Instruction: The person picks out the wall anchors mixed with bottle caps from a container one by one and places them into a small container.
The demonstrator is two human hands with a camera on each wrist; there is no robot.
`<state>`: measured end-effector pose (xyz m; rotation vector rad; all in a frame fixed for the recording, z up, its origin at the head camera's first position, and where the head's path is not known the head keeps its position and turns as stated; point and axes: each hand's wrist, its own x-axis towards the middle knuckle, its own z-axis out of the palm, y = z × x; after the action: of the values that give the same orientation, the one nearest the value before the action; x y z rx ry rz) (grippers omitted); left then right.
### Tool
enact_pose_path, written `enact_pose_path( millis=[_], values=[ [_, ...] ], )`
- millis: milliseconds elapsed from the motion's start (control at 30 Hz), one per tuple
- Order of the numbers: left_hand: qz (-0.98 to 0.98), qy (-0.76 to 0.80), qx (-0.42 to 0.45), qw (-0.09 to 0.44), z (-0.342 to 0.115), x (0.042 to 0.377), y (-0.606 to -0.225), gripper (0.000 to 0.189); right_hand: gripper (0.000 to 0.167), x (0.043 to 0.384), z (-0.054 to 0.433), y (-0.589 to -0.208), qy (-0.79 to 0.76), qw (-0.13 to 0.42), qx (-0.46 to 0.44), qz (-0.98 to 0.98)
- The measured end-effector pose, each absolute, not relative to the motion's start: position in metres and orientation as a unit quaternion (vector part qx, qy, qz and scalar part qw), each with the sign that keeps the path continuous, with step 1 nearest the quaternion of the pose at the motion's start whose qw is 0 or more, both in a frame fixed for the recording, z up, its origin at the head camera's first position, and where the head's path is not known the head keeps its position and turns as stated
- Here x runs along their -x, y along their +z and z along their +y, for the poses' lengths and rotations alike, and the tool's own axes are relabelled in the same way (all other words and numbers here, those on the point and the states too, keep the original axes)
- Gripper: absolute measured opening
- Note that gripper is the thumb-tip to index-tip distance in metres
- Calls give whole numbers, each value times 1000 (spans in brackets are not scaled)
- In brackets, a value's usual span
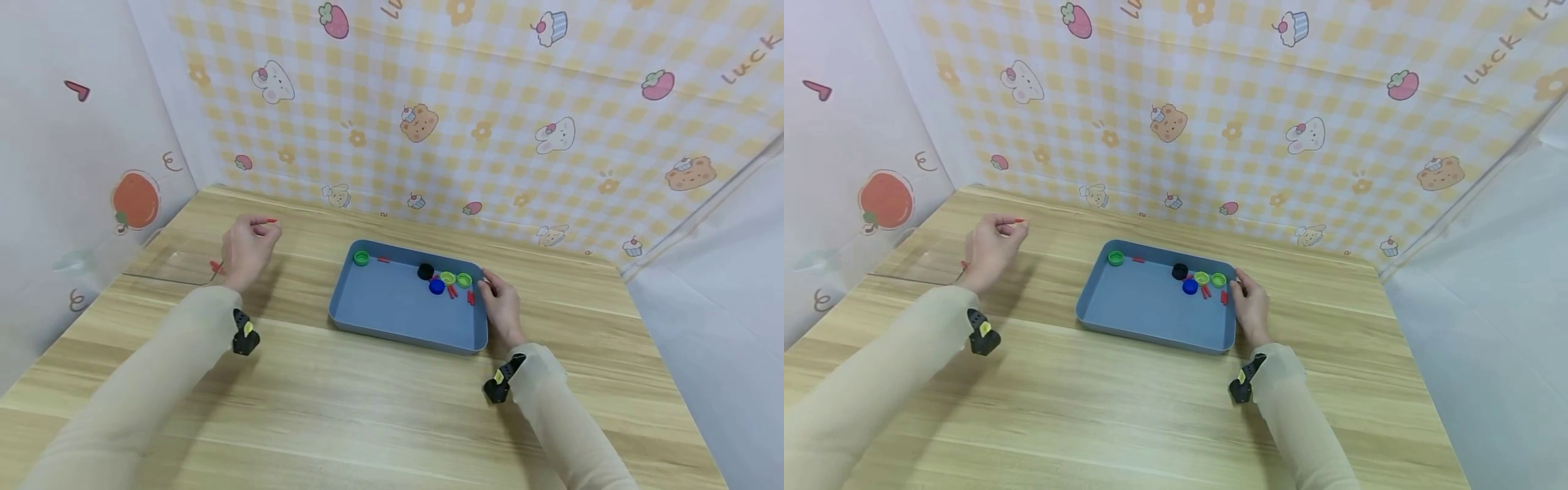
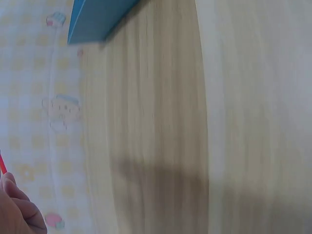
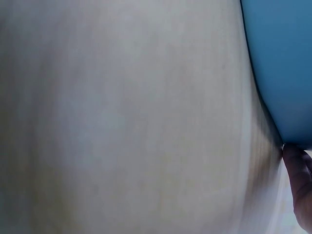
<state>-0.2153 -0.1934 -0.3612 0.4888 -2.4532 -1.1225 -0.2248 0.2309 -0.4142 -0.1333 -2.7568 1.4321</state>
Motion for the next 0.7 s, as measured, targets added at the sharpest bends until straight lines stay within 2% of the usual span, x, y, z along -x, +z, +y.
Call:
enact_pose_path(
  millis=[167,433,700],
  values=[
    [-878,-381,-204,206,-219,207,-358,38,41,225,231,-415,451,17,45,-891],
    [-888,-353,-231,181,-260,193,-357,49,41,227,233,-416,445,17,46,-894],
    [-894,-336,-238,175,-289,175,-362,50,41,227,233,-416,445,18,43,-894]
  ],
)
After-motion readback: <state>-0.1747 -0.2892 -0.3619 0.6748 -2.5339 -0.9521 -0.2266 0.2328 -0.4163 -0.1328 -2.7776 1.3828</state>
